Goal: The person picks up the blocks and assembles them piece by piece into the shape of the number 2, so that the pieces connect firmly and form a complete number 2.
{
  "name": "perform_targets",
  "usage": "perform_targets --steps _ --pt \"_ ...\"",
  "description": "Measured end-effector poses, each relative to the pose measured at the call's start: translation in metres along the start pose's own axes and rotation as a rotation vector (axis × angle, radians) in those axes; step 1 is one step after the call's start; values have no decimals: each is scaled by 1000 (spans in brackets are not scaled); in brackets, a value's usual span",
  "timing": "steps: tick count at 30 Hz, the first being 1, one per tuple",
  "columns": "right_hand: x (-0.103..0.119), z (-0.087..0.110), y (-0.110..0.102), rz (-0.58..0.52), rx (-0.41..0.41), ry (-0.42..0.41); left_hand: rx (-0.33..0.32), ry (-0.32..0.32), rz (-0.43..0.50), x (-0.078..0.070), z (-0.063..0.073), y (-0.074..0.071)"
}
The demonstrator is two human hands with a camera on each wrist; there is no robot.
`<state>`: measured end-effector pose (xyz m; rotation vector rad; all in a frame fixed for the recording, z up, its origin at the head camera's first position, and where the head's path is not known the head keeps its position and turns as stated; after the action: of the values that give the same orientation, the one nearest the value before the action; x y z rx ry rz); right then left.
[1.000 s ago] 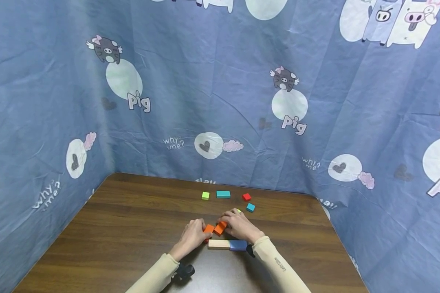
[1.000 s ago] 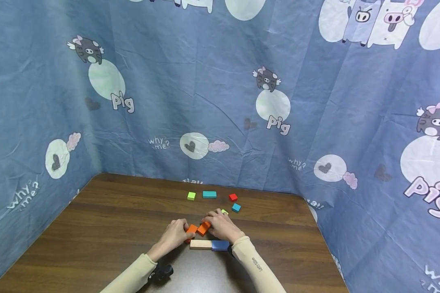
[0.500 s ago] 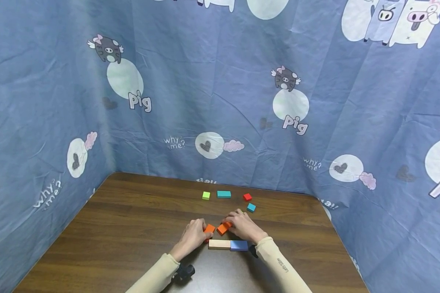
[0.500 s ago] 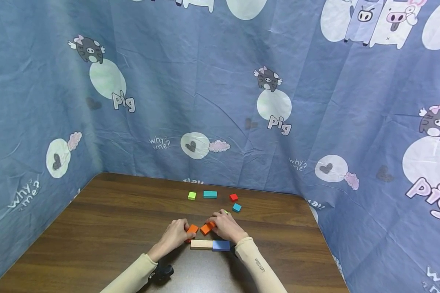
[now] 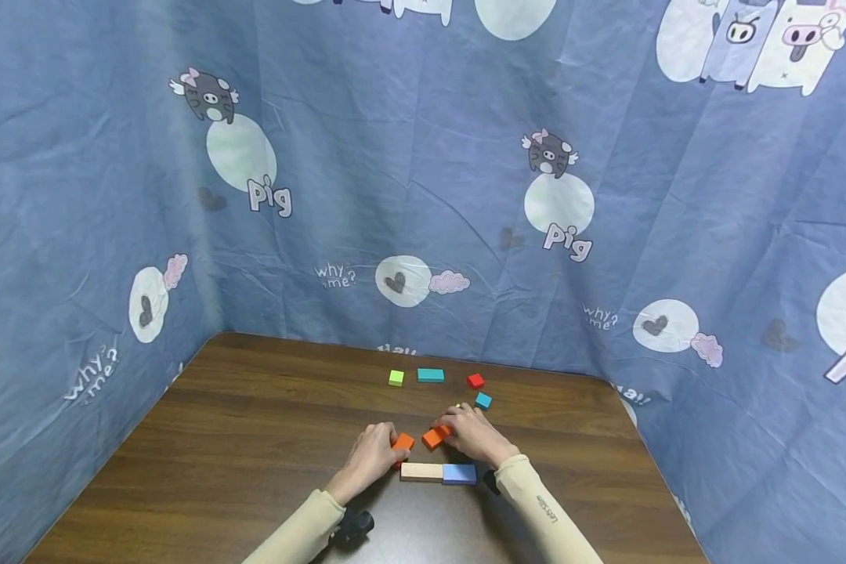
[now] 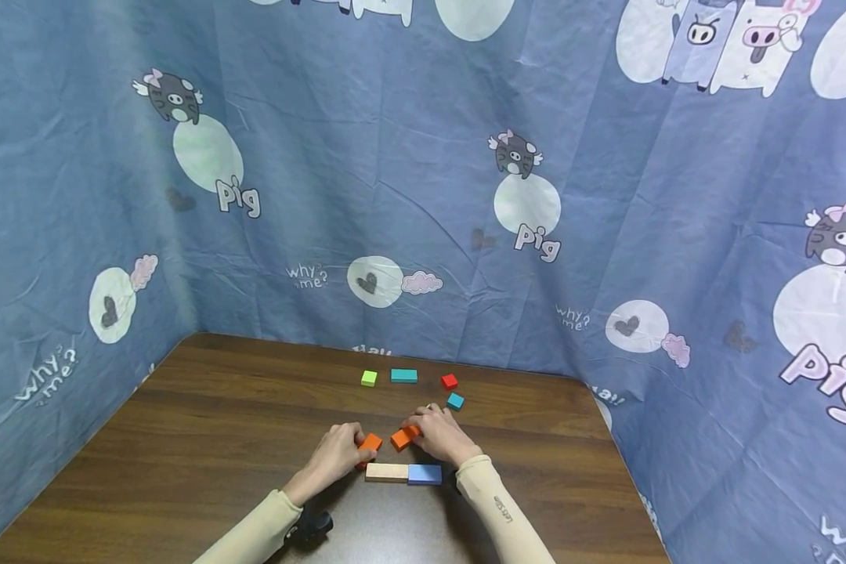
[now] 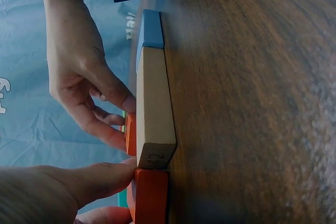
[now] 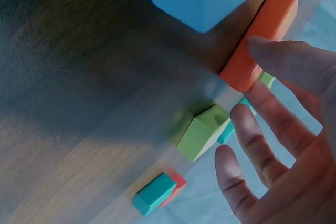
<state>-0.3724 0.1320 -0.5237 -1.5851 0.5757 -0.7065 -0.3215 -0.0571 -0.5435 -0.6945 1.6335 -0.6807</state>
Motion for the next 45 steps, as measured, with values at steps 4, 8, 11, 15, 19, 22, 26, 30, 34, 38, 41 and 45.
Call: perform_targets --steps 4,8,11,15,19,22,26,30,34,38,41,45 --pt "-2 -1 0 5 -11 4 -4 8 -2 0 0 1" --pt "-4 -2 -1 20 -27 4 -7 28 4 -2 0 0" --pt "-4 -3 -1 28 -30 -1 0 48 16 -3 1 0" --pt "-5 -4 0 39 -27 -2 11 53 22 -2 1 0" --pt "-5 -5 0 42 -27 -1 7 50 20 -2 1 0" --pt "-6 -6 0 33 -27 4 3 49 9 -2 0 0" --pt "-6 -7 -1 28 -23 15 -2 52 2 -2 1 0" --pt "-5 -7 -1 24 -21 20 -2 62 3 -2 1 1" --pt "-3 -8 -1 20 -18 26 5 68 6 -2 1 1" --pt "-3 -9 -1 18 -9 38 4 69 5 -3 0 1" --pt "-3 -10 -1 12 1 47 3 68 3 -3 1 1" --pt "-2 -11 -1 19 -8 32 0 69 5 -3 1 1"
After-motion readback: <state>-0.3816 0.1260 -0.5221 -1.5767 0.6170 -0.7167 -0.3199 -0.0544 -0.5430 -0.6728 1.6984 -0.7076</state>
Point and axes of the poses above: each hand's wrist, its own z-axis away from the middle knuckle, its own y-axis out of the palm, x = y × z, the point moved 4 cm from there along -z, towards the middle knuckle, and after that the axes turned 2 degrees about x, right-handed, at the moved point
